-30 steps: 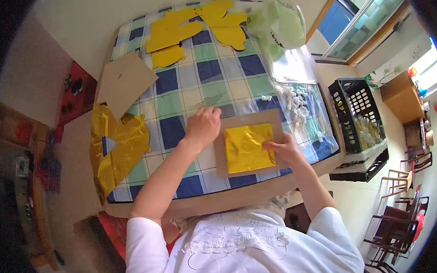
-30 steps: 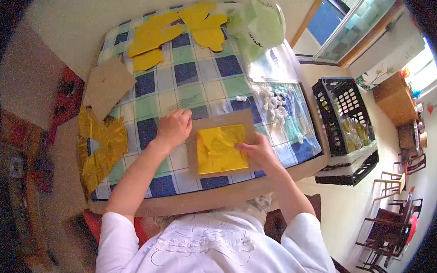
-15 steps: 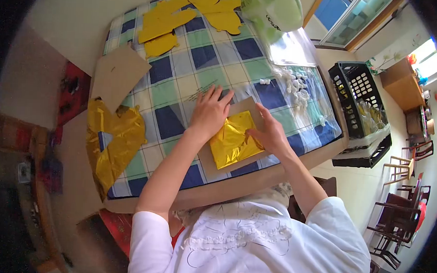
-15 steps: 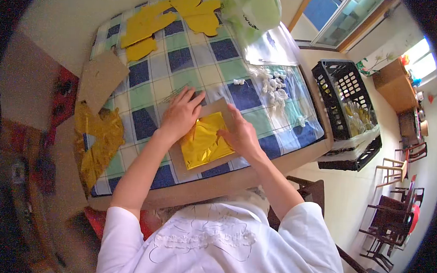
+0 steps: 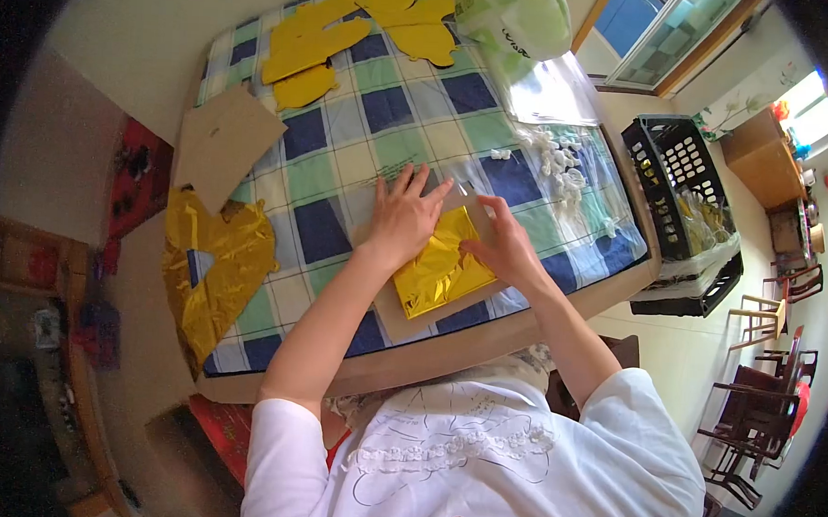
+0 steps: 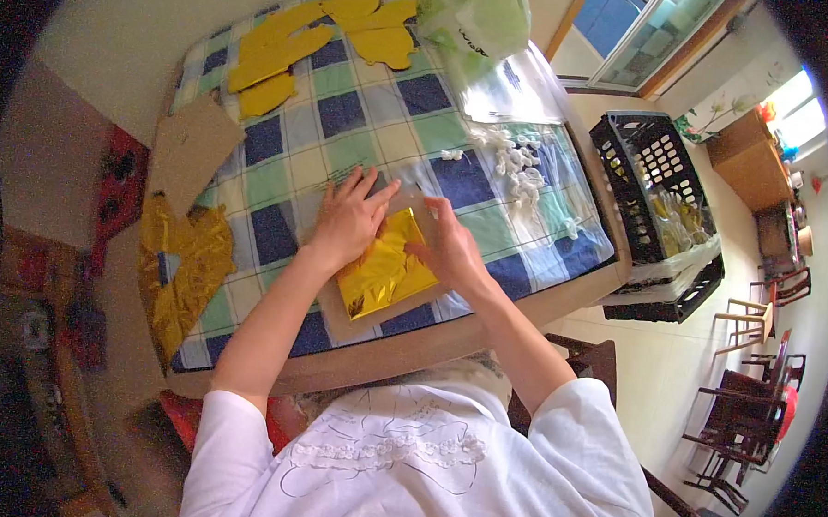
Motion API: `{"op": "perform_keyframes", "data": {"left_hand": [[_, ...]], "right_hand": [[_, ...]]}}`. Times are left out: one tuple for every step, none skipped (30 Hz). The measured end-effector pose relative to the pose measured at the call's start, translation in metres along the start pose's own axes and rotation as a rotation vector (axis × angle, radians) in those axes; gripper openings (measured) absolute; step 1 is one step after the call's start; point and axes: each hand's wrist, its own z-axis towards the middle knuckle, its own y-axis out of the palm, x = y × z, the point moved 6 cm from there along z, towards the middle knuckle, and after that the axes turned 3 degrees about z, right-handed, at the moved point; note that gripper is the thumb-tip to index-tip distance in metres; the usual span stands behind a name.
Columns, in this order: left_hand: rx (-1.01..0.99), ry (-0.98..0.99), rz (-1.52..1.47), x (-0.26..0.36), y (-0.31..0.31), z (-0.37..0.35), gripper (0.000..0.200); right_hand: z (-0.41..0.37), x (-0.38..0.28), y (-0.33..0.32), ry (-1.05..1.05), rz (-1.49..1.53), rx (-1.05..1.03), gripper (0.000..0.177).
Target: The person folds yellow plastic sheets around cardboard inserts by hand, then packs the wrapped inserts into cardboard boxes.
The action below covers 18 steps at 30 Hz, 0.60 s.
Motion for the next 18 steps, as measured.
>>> {"op": "perform_keyframes", "data": {"left_hand": [[-0.006, 0.017, -0.007, 0.0, 0.001, -0.001, 0.04], [-0.011, 0.033, -0.014, 0.0, 0.002, -0.003, 0.04], [-0.017, 0.05, -0.021, 0.001, 0.003, -0.004, 0.04], [-0.028, 0.064, -0.024, 0.002, 0.003, -0.006, 0.041], [-0.04, 0.077, -0.027, 0.002, 0.003, -0.009, 0.041], [-0.052, 0.089, -0.031, 0.003, 0.004, -0.011, 0.041], [-0.031, 0.097, -0.023, 0.004, 0.004, -0.013, 0.041], [-0.009, 0.105, -0.016, 0.003, 0.006, -0.015, 0.042], [0.013, 0.113, -0.008, 0.003, 0.004, -0.017, 0.042], [0.049, 0.108, -0.032, 0.003, 0.001, -0.02, 0.042], [0.088, 0.101, -0.055, 0.001, -0.003, -0.022, 0.043], [0.131, 0.092, -0.078, -0.002, -0.01, -0.024, 0.043], [0.237, 0.03, -0.147, -0.011, -0.025, -0.029, 0.042], [0.342, -0.032, -0.215, -0.026, -0.039, -0.039, 0.042], [0.371, -0.164, -0.288, -0.047, -0.041, -0.053, 0.042], [0.403, -0.291, -0.358, -0.068, -0.044, -0.069, 0.042], [0.382, -0.381, -0.39, -0.082, -0.037, -0.083, 0.043], [0.363, -0.47, -0.423, -0.096, -0.026, -0.097, 0.044]], "right_hand": [[0.002, -0.001, 0.0, -0.014, -0.01, 0.015, 0.073], [0.004, -0.003, 0.001, -0.029, -0.022, 0.03, 0.073], [0.005, -0.004, 0.001, -0.043, -0.033, 0.045, 0.073], [0.008, -0.004, 0.003, -0.044, -0.044, 0.059, 0.073], [0.011, -0.003, 0.006, -0.044, -0.055, 0.073, 0.074], [0.013, -0.003, 0.008, -0.044, -0.067, 0.085, 0.074], [0.013, -0.004, 0.01, -0.031, -0.041, 0.073, 0.075], [0.013, -0.006, 0.01, -0.018, -0.016, 0.06, 0.075], [0.012, -0.008, 0.009, -0.005, 0.009, 0.047, 0.075], [0.008, -0.018, 0.005, -0.096, -0.103, 0.082, 0.075], [0.0, -0.028, 0.001, -0.191, -0.217, 0.116, 0.074], [-0.008, -0.038, -0.005, -0.289, -0.332, 0.149, 0.073], [-0.016, -0.044, -0.005, -0.39, -0.372, 0.047, 0.071], [-0.026, -0.048, -0.006, -0.489, -0.408, -0.057, 0.069], [-0.037, -0.05, -0.003, -0.587, -0.441, -0.159, 0.067], [-0.045, -0.051, 0.003, -0.667, -0.513, -0.218, 0.065], [-0.053, -0.051, 0.009, -0.748, -0.587, -0.275, 0.063], [-0.058, -0.051, 0.015, -0.829, -0.662, -0.331, 0.061]]}}
